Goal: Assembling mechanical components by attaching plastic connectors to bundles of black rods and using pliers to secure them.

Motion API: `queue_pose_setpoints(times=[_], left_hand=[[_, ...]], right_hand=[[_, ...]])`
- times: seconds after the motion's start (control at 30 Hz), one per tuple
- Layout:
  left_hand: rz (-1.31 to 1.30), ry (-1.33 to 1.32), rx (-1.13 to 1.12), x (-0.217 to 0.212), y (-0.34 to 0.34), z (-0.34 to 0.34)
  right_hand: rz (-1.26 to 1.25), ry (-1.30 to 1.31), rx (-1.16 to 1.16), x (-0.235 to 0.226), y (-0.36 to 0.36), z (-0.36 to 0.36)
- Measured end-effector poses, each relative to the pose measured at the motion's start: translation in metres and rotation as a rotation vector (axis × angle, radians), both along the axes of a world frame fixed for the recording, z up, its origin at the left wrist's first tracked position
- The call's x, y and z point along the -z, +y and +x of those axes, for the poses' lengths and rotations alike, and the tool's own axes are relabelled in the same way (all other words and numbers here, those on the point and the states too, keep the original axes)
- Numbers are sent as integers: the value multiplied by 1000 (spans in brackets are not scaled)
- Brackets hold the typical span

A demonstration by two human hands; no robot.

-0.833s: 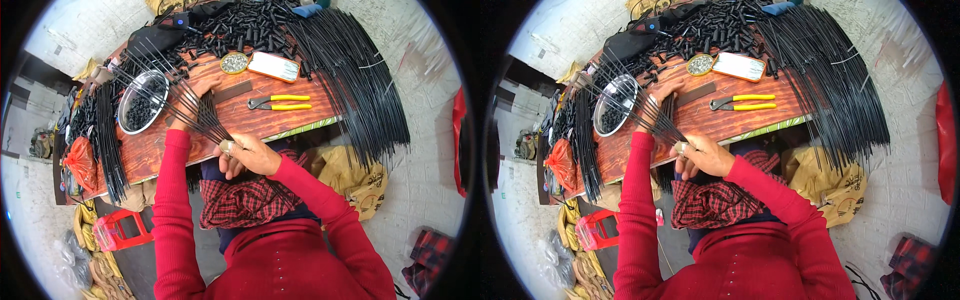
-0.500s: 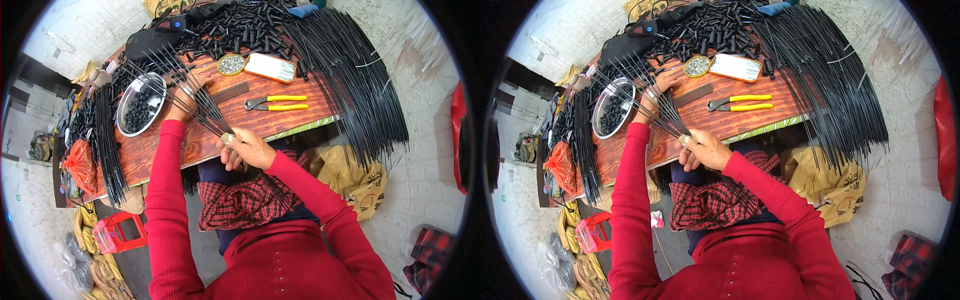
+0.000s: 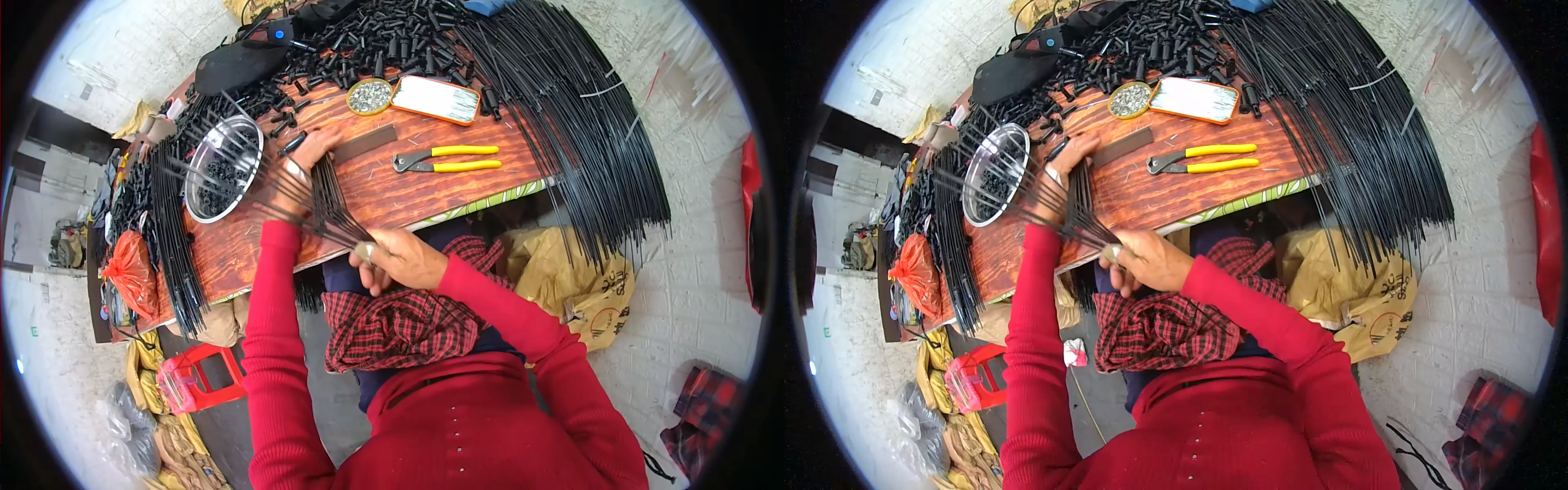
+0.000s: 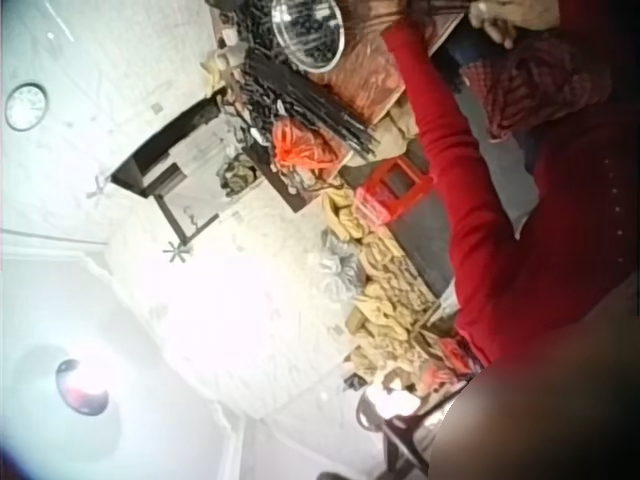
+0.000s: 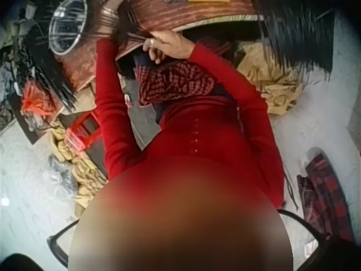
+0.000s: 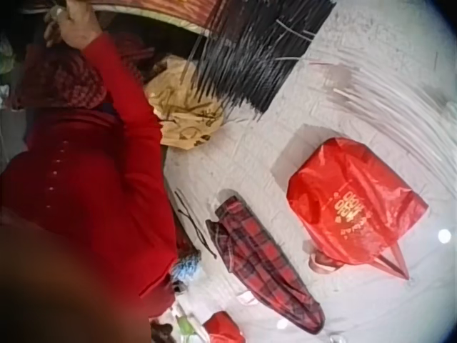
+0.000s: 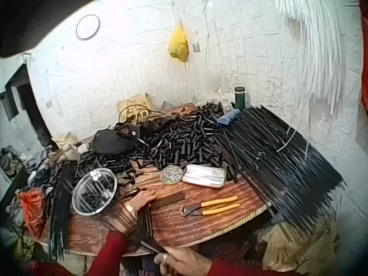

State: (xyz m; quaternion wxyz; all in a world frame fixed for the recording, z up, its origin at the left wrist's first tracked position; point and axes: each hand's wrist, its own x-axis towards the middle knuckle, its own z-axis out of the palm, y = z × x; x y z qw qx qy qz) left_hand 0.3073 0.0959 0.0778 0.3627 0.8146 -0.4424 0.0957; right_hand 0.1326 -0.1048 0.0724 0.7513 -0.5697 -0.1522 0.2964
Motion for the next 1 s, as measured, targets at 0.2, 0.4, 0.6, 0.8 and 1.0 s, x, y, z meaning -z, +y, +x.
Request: queue_pose_setpoints(times=[0.2, 0.4, 0.6, 0.8, 1.0], left_hand=[[-178, 411, -76, -4, 20, 25], [73, 257, -11, -17, 24, 41], [119, -39, 47, 4, 14, 32], [8, 154, -26, -2, 18, 29], [-100, 388, -25, -22, 20, 33]], right_hand=[[15, -129, -7, -14, 13, 23], [-179, -212, -100, 17, -2, 14], [-368, -336, -72, 94, -14, 7], [-419, -421, 34, 45, -5, 4], [-757, -705, 274, 22, 1, 8]])
